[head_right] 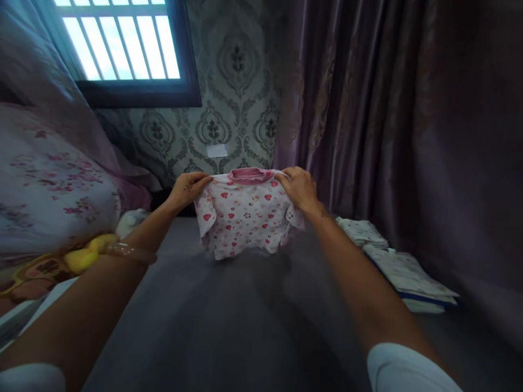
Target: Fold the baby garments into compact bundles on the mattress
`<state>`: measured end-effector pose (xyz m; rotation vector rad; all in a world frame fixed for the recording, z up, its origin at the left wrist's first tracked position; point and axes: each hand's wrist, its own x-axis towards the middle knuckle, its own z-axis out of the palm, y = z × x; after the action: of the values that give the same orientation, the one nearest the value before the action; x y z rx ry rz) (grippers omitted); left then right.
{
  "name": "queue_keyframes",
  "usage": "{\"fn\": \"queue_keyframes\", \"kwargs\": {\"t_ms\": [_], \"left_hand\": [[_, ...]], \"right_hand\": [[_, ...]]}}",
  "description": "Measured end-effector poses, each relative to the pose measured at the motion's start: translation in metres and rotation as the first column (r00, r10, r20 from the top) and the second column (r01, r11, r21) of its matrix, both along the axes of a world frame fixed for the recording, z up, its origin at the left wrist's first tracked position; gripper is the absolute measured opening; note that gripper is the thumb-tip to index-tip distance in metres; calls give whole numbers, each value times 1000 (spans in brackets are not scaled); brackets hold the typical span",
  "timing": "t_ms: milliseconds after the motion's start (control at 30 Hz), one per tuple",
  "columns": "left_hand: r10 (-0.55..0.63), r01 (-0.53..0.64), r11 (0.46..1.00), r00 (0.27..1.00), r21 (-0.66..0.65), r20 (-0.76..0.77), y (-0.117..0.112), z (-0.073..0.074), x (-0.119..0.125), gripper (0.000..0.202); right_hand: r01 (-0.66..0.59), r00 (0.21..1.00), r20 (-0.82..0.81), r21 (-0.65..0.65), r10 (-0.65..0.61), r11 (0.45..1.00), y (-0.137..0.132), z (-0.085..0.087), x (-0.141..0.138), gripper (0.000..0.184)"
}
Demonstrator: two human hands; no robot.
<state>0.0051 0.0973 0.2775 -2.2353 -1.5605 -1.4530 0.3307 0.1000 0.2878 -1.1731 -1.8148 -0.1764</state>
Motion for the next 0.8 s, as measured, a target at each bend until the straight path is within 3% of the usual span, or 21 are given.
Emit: {"fn": "queue_keyframes", "kwargs": {"t_ms": [167, 333, 433, 533, 600, 700, 800], "left_hand": [[199, -167, 968, 965, 186, -170, -24, 1, 5, 39], [405, -304, 908, 814, 287, -418, -65, -11, -6, 37], [437, -253, 889, 714, 381, -546, -89, -12, -21, 38], [457, -176, 863, 671, 473, -584, -107, 4, -30, 41], [430, -136, 863, 703, 486, -566, -114, 20, -32, 42], [280, -55, 922, 777, 382, -564, -108, 35, -33, 43], [65, 31, 989, 780, 142, -623, -84, 18, -38, 47]], "right_hand": [[160, 980, 96, 140, -174, 977, -28, 1, -6, 46], [213, 939, 217, 247, -268, 945, -63, -2, 7, 51], [198, 933, 248, 255, -262, 946, -92, 2, 20, 49], [156, 961, 195, 191, -194, 969, -119, 17, 31, 48], [86, 981, 161, 125, -106, 988, -129, 31, 34, 48], [-2, 989, 145, -38, 7, 999, -123, 44, 35, 49], [-35, 982, 172, -260, 82, 965, -93, 30, 31, 49]]}}
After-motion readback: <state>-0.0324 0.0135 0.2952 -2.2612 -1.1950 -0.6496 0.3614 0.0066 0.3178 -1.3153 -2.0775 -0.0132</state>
